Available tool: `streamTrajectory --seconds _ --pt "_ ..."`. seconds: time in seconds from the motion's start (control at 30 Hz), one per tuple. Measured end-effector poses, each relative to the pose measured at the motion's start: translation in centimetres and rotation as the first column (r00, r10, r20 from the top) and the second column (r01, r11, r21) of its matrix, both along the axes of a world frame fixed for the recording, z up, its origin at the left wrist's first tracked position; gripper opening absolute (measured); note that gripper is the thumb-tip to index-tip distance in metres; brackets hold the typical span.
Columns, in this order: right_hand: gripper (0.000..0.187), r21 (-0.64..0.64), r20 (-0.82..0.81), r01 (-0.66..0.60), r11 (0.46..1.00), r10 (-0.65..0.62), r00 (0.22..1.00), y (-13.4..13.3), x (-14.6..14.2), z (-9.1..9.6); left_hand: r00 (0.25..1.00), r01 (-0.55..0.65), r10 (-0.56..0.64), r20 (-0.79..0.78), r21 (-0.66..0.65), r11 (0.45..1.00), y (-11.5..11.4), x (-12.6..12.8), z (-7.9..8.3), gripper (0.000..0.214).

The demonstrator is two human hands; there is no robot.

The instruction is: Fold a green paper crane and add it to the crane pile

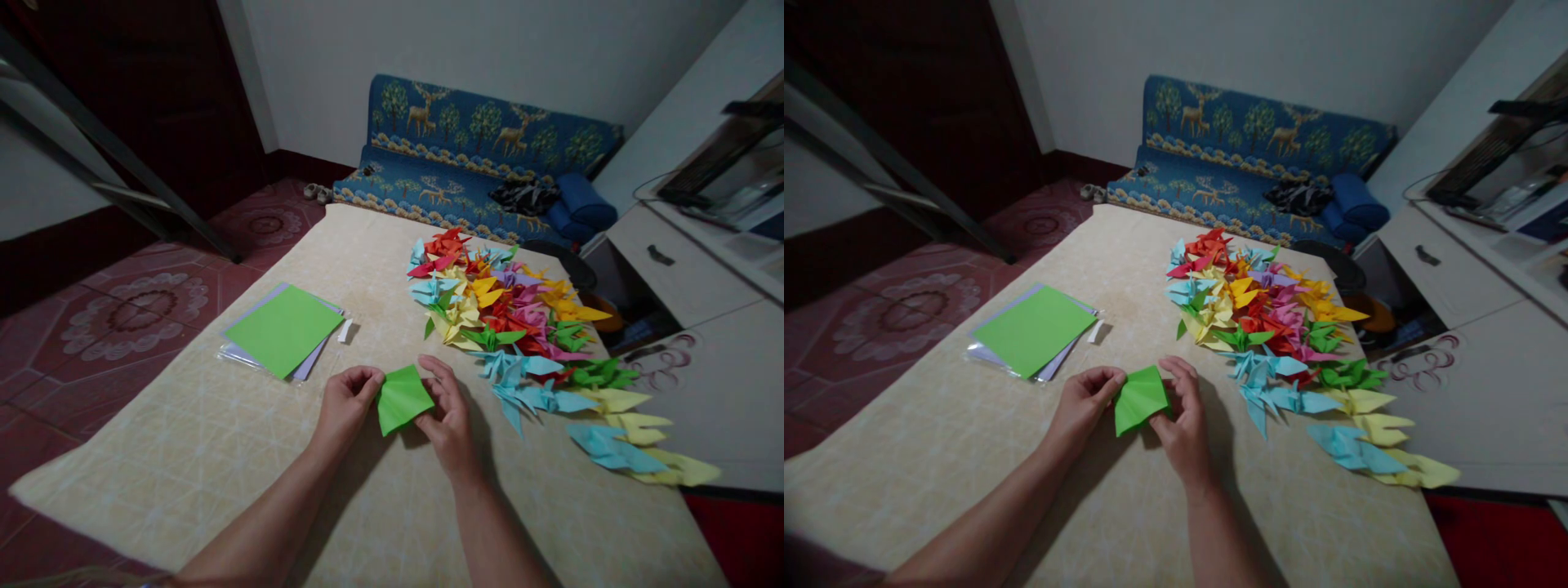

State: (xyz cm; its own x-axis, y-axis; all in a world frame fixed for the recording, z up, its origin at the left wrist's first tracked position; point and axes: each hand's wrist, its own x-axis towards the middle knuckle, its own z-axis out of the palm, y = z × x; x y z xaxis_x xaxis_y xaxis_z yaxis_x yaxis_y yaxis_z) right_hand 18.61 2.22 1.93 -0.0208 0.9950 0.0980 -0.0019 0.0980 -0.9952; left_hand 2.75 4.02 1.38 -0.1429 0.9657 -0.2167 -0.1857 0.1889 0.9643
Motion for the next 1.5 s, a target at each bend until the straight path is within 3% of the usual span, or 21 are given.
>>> streamTrajectory --seconds 0.13,0.37,0.57,0.73,0.87,1.13,1.33,1.5 --pt "0.044 0.123 0.08 0.031 0.992 -0.041 0.996 0.1 0.3 -0.1 0.998 0.032 -0.031 -0.051 0.02 0.999 0.0 0.0 0.0 0.023" --pt "0.042 0.139 0.119 0.087 0.986 -0.104 0.987 0.1 -0.1 -0.6 0.977 0.172 -0.164 -0.138 0.047 0.984 -0.1 0.1 -0.1 0.022" --pt "0.043 0.229 0.218 0.035 0.973 -0.087 0.972 -0.3 -0.6 -0.9 0.985 0.169 -0.164 -0.056 0.095 0.981 -0.1 0.3 -0.4 0.017" --pt "0.037 0.19 0.245 0.022 0.981 -0.069 0.967 -0.2 -0.3 -1.2 0.982 0.187 -0.189 0.006 0.121 0.975 -0.1 0.3 -0.7 0.018" --pt "0.03 0.156 0.159 -0.008 0.988 -0.017 0.987 -0.1 -0.3 -0.9 0.967 0.249 -0.253 0.032 0.092 0.964 -0.2 0.2 -0.2 0.023" --pt "0.022 0.188 0.146 0.199 0.962 -0.228 0.963 0.5 0.0 -1.4 0.916 0.357 -0.374 0.146 0.127 0.925 -0.7 0.0 0.2 0.038" --pt "0.018 0.108 0.162 0.216 0.97 -0.231 0.959 0.4 -0.2 -1.2 0.875 0.44 -0.449 0.18 0.089 0.893 -0.6 -0.1 -0.6 0.038" --pt "0.013 0.073 0.185 0.223 0.972 -0.233 0.955 0.3 -0.1 -0.9 0.859 0.461 -0.463 0.218 0.065 0.885 -0.7 -0.2 -0.3 0.039"
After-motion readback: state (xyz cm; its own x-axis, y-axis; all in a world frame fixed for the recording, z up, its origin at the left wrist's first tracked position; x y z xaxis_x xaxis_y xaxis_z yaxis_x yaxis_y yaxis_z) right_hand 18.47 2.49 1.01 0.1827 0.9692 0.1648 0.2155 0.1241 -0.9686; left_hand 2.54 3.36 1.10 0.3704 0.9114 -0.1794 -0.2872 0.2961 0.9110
